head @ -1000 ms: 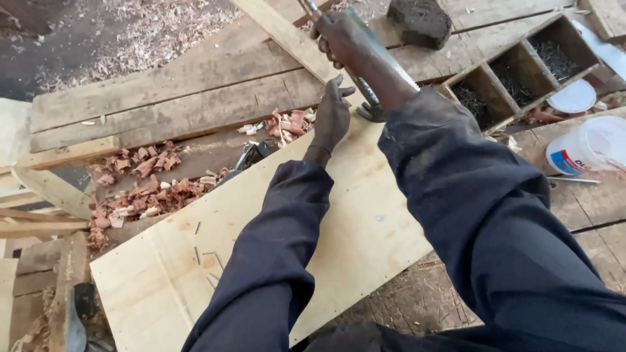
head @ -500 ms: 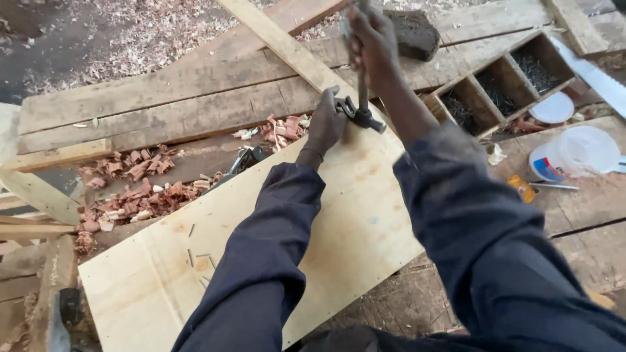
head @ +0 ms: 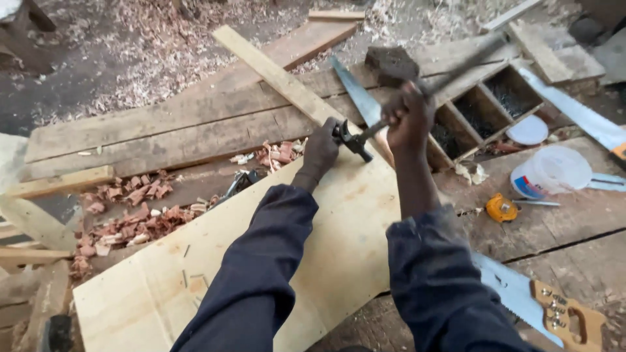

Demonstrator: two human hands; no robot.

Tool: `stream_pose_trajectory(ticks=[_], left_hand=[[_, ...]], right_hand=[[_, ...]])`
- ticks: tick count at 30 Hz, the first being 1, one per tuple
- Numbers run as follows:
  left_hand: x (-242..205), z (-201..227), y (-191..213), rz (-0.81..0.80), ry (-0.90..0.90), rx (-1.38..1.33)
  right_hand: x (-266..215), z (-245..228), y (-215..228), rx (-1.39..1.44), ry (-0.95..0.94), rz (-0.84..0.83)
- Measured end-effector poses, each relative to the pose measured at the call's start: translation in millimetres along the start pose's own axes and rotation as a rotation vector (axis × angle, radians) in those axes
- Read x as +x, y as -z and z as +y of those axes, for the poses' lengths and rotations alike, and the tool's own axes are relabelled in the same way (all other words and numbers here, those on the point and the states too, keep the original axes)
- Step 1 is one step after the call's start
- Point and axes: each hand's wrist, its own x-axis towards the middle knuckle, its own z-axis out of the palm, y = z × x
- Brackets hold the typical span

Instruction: Hammering nails into a wooden board to assemble a furniture frame in a workshop environment.

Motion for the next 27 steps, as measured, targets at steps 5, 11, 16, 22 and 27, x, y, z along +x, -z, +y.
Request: stream_pose_trajectory(ticks=[5,11,16,22,27], left_hand=[[-5.5,19.2,6.9,0.035,-0.067,0.045],[-10.2,8.1,0.7,0.153,-0.065,0.002],[-16.2,20.4,9.3,0.170,-0.019,-0.117],[-3.1,-10.5,-18.9,0.226,-0.094,0.213],[-0.5,-16.8,-25.9,0.211,-0.210,0.314]], right_hand=[[-20.5,-23.0,1.9,-0.030,0.086,-0.061],[-34.2,-13.7,-2.2,-0.108,0.149,-0.071],[-47.9,-7.4,-13.6,-0.240,0.175,-0.089],[-62.1,0.1,-34.4,-0.550,0.187,-0.301],[-51.8,1.8,-45.5,-0.730,0.121,-0.348]])
